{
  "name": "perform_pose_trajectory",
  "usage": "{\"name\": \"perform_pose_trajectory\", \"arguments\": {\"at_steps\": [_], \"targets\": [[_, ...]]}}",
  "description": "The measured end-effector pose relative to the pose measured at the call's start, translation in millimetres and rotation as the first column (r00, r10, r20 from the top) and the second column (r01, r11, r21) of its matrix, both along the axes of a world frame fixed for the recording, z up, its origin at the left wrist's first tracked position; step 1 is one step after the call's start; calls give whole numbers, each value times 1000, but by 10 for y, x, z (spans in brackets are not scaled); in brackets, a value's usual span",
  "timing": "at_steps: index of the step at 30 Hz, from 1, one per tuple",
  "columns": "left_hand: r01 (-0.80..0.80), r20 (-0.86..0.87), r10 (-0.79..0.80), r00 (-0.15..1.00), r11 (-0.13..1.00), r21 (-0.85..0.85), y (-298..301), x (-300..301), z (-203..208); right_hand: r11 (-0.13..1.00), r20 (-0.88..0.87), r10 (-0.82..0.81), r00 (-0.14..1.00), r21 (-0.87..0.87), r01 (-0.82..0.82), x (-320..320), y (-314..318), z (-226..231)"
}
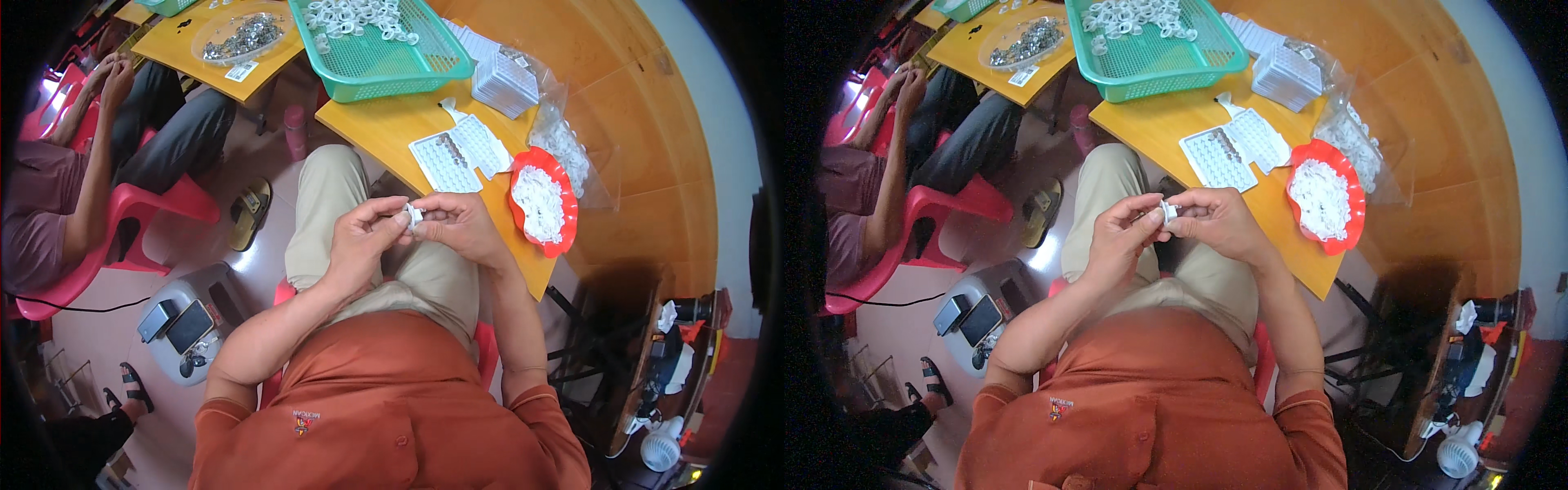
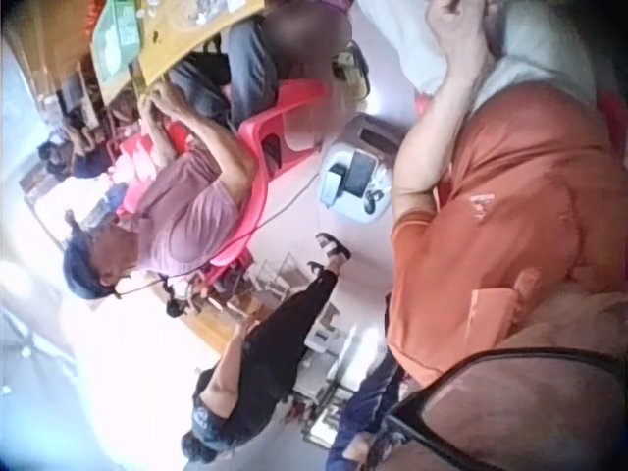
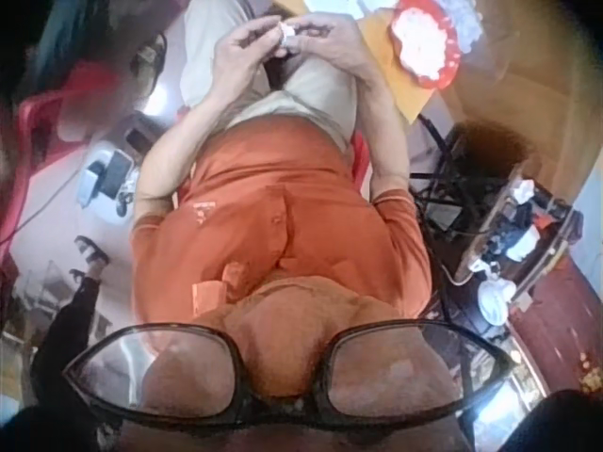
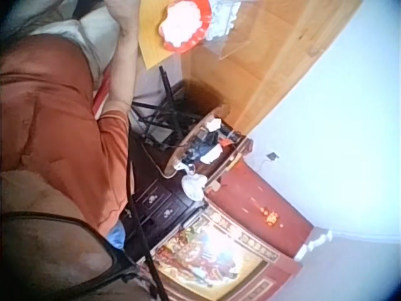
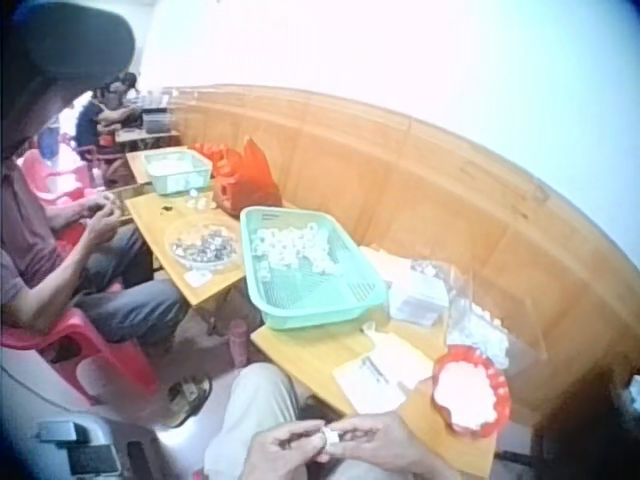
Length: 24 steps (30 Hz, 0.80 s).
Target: Assembling small white plastic components by hand at a workbench.
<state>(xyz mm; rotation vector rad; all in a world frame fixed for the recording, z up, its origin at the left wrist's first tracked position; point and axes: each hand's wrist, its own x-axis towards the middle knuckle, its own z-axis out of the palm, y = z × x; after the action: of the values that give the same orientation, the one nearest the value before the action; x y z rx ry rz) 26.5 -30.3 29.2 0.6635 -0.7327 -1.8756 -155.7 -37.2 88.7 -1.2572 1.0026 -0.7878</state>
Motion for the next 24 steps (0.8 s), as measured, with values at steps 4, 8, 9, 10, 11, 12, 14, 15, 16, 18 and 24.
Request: {"name": "perform_pose_trajectory", "arguments": {"at_steps": [4,8,9,10,11,12,14,15,16,18,24], "targets": [[14,-23,-13,1000,998,54,37,-12,-4,998,37,25,999,60,-27,-77,62,-92],[19,-11,-18,1000,998,57,55,-16,-39,996,86,-23,996,91,15,-69,109,-162],[26,-7,-26,1000,998,57,51,-26,-50,996,86,-26,996,91,19,-79,120,-175],[33,-4,-33,999,998,57,48,-34,-55,997,78,-43,996,70,38,-93,132,-195],[37,-5,-36,999,998,57,45,-38,-50,997,70,-60,996,50,57,-103,145,-210],[54,-6,-54,999,996,65,45,-34,-43,997,71,-61,996,51,58,-105,155,-221],[72,-6,-72,997,995,74,49,-27,-38,997,65,-73,995,20,71,-102,178,-241],[92,-30,-90,996,992,85,49,-23,-38,997,65,-73,995,21,71,-98,189,-248],[112,-54,-107,993,989,96,55,-18,-38,996,59,-90,994,15,89,-91,201,-255],[121,-68,-114,991,988,99,73,-8,-23,994,53,-106,993,9,105,-92,224,-273],[134,-91,-126,988,986,96,104,-28,-59,986,104,-167,980,49,162,-129,301,-372]]}}
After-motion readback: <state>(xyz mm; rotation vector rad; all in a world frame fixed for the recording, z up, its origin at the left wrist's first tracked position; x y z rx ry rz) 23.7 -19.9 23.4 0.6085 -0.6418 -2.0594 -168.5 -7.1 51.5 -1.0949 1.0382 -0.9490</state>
